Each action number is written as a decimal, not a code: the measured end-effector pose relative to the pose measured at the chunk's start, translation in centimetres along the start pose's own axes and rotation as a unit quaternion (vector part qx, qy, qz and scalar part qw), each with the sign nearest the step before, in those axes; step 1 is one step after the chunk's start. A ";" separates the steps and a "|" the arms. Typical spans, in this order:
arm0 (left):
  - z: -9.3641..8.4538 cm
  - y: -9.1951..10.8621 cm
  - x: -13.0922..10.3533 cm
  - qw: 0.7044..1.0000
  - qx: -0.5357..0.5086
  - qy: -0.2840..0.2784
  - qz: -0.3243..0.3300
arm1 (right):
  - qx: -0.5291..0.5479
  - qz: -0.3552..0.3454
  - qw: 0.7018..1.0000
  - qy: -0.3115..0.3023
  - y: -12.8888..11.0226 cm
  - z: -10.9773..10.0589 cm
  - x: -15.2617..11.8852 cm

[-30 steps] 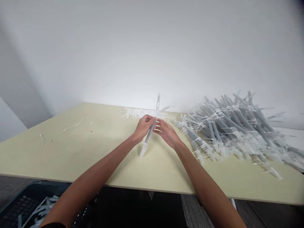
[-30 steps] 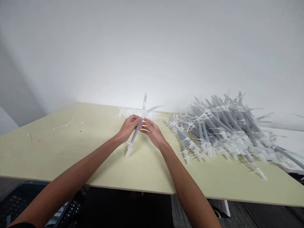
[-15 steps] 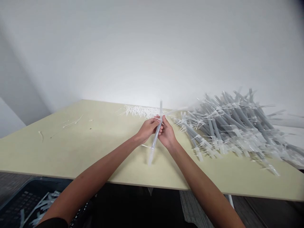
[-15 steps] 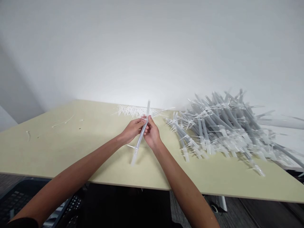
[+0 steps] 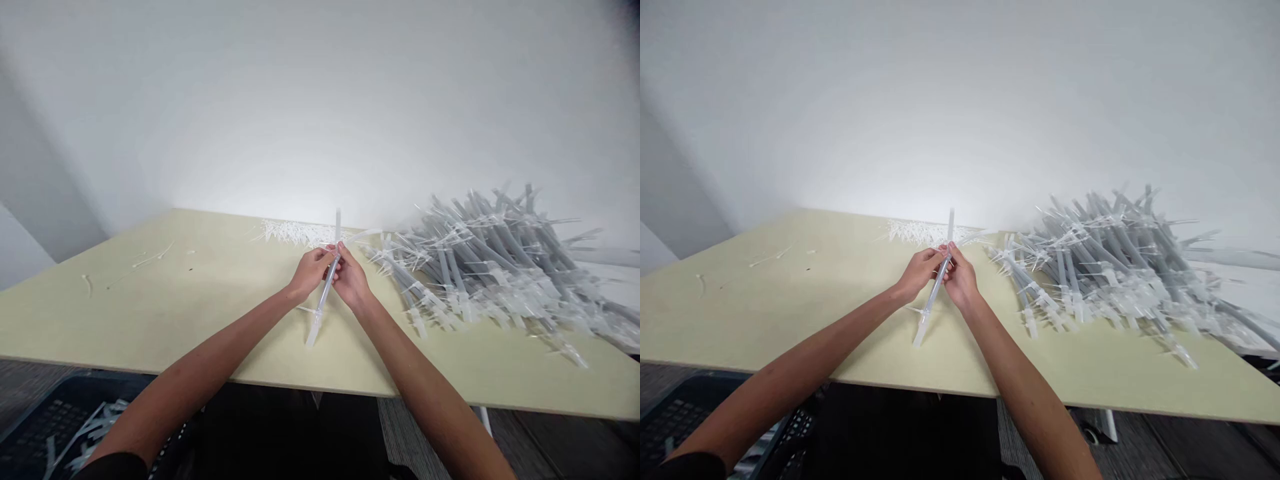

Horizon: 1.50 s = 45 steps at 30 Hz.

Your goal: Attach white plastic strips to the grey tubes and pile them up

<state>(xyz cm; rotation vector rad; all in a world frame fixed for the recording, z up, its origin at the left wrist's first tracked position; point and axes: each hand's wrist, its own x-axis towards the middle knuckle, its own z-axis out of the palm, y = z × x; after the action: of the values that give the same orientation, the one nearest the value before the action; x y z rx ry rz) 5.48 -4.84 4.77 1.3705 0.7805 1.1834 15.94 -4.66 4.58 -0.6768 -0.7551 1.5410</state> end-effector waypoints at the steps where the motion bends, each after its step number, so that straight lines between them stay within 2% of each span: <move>1: 0.0 0.0 0.0 1.000 0.004 0.003 0.004 | 0.006 0.003 1.000 -0.008 0.0 -0.1 0.1; 9: -0.1 0.1 0.2 1.000 0.013 0.010 0.007 | 0.028 0.009 0.999 -0.039 0.1 -0.4 0.3; 15: -0.2 0.1 0.0 1.000 -0.004 -0.011 -0.005 | 0.020 0.017 0.999 -0.039 0.1 -0.4 0.3; 25: -0.2 -0.2 0.2 0.999 -0.035 -0.011 -0.011 | 0.014 0.008 0.999 -0.037 0.1 -0.4 0.2; 30: -0.2 0.1 0.0 0.998 -0.052 -0.017 -0.013 | -0.004 -0.023 1.000 -0.020 0.1 -0.1 0.0; 36: -0.6 0.9 -0.1 0.999 -0.032 0.015 -0.025 | -0.028 -0.112 0.993 0.017 0.5 -0.2 -0.1; 41: -0.8 0.9 0.1 0.998 -0.054 0.032 -0.019 | -0.033 -0.108 0.994 0.007 0.6 -0.4 0.0; 45: -0.8 0.3 0.4 0.996 -0.051 0.069 -0.016 | -0.064 -0.137 0.988 0.011 0.5 -0.3 0.0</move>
<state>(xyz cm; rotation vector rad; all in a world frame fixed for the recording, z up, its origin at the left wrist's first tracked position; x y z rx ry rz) 4.83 -4.28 5.08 1.1987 0.8249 1.2841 15.85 -4.69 3.95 -0.6531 -0.8977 1.2404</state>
